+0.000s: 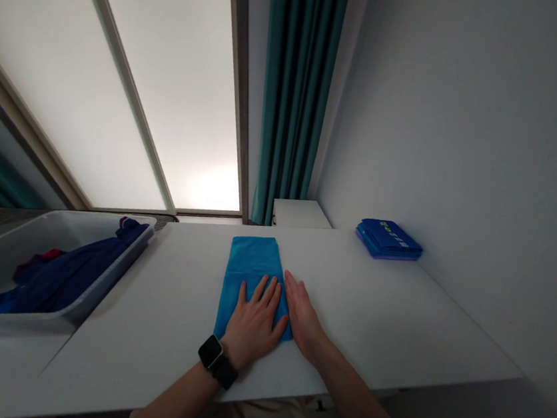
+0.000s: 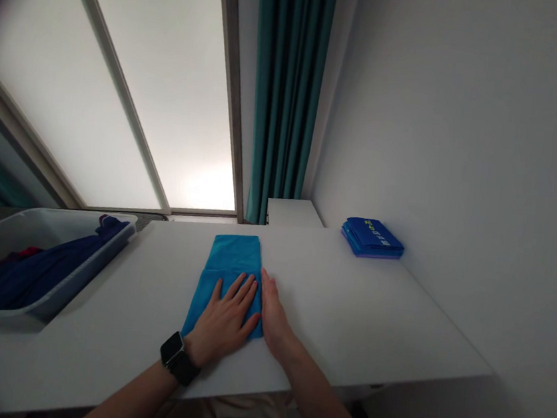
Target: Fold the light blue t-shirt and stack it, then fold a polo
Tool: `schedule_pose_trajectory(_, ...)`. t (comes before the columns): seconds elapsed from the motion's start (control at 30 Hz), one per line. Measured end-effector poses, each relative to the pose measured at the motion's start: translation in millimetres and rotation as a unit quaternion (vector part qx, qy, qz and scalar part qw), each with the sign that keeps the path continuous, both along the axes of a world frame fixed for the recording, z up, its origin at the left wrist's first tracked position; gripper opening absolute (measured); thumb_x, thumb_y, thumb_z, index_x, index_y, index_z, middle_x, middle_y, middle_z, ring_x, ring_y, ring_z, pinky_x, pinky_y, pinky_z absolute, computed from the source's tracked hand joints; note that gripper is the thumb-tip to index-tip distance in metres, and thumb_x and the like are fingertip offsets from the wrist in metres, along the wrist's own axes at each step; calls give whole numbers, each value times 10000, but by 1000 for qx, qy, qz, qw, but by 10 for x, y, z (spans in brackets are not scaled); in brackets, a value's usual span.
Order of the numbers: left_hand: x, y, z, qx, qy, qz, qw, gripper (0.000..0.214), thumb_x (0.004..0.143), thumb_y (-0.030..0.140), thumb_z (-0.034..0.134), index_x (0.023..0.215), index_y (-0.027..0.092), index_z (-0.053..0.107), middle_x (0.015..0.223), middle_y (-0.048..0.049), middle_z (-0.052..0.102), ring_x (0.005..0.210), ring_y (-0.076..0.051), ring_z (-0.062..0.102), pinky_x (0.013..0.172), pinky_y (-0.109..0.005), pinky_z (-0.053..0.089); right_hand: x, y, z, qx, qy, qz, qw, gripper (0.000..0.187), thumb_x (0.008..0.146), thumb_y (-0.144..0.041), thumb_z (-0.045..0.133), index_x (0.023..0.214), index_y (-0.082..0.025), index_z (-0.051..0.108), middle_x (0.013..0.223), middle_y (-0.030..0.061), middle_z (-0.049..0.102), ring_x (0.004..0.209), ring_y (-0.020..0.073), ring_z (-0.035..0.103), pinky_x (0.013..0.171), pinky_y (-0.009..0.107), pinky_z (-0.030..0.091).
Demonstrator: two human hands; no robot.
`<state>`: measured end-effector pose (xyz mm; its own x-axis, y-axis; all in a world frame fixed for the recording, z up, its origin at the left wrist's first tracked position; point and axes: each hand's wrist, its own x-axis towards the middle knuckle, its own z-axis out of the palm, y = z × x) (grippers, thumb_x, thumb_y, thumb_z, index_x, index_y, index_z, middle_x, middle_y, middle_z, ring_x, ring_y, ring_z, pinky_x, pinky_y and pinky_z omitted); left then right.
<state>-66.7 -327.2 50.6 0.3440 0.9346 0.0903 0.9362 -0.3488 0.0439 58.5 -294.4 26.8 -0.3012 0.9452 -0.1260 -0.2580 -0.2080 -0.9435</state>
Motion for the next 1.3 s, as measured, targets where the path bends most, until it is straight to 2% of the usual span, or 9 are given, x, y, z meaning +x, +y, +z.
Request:
schedule_pose_trajectory(0.17, -9, 0, -1, 1, -9, -2, 1000, 666, 939, 497, 314, 1505, 146, 278, 1564, -108, 277, 1445, -341, 199, 1115, -681, 141, -32, -33, 41, -6, 37, -1, 999, 676, 950, -631, 192, 1491, -245, 318, 1584, -5, 199, 1454, 137, 152, 1200, 389, 86)
schedule_pose_trajectory(0.63, 5, -1, -20, -3, -22, 5, 1000, 686, 940, 548, 286, 1496, 146, 302, 1569, -114, 257, 1452, -328, 186, 1126, -660, 137, 111, 67, -37, -38, 218, -103, 970, 460, 876, -570, 473, 1151, -254, 665, 1404, 49, 536, 1353, 193, 418, 1171, 401, 257)
schedule_pose_trajectory(0.77, -93, 0, 102, 8, -17, -20, 1000, 616, 983, 460, 252, 1487, 108, 308, 1572, -116, 249, 1462, -260, 180, 1172, -544, 171, 95, 96, -27, -8, 168, -105, 980, 420, 845, -499, 565, 1172, -253, 657, 1355, 59, 580, 1311, 216, 473, 1152, 429, 299)
schedule_pose_trajectory(0.87, -308, -22, 237, 38, -3, -35, 999, 551, 991, 355, 275, 1484, 113, 312, 1574, -100, 249, 1466, -224, 170, 1190, -485, 164, 71, 95, 23, 103, -12, -91, 990, 444, 861, -459, 551, 1245, -249, 624, 1380, 61, 558, 1321, 227, 456, 1167, 462, 256)
schedule_pose_trajectory(0.93, -492, -51, 288, 48, 4, -37, 998, 535, 989, 321, 294, 1485, 120, 312, 1568, -98, 268, 1463, -217, 181, 1192, -468, 165, 17, 69, 81, 230, -181, -51, 955, 447, 895, -406, 493, 1294, -230, 596, 1420, 67, 515, 1346, 224, 421, 1191, 478, 174)
schedule_pose_trajectory(1.0, -663, -87, 286, 45, 5, -37, 998, 535, 995, 347, 304, 1488, 137, 312, 1561, -98, 285, 1459, -222, 198, 1190, -462, 176, -74, 23, 130, 344, -326, 0, 880, 468, 917, -339, 431, 1341, -183, 556, 1461, 90, 458, 1379, 230, 370, 1204, 489, 89)
schedule_pose_trajectory(1.1, -831, -141, 206, 6, 3, -41, 999, 542, 1007, 401, 284, 1489, 155, 317, 1557, -100, 293, 1453, -229, 218, 1180, -466, 203, -232, -49, 131, 413, -460, 57, 784, 525, 919, -314, 419, 1402, -114, 479, 1512, 129, 361, 1425, 269, 273, 1198, 518, 57)
schedule_pose_trajectory(1.17, -878, -165, 141, -26, -3, -39, 999, 550, 1012, 414, 265, 1498, 158, 295, 1561, -100, 279, 1453, -227, 217, 1175, -467, 219, -303, -75, 77, 415, -500, 73, 757, 568, 920, -352, 434, 1429, -100, 437, 1532, 137, 309, 1440, 295, 223, 1190, 535, 95)
schedule_pose_trajectory(1.3, -895, -183, 56, -36, -27, -27, 999, 567, 1010, 428, 273, 1519, 182, 231, 1580, -92, 225, 1462, -230, 175, 1171, -464, 233, -320, -67, -56, 423, -515, 77, 742, 596, 938, -398, 414, 1449, -91, 405, 1553, 134, 248, 1448, 309, 189, 1185, 526, 148)
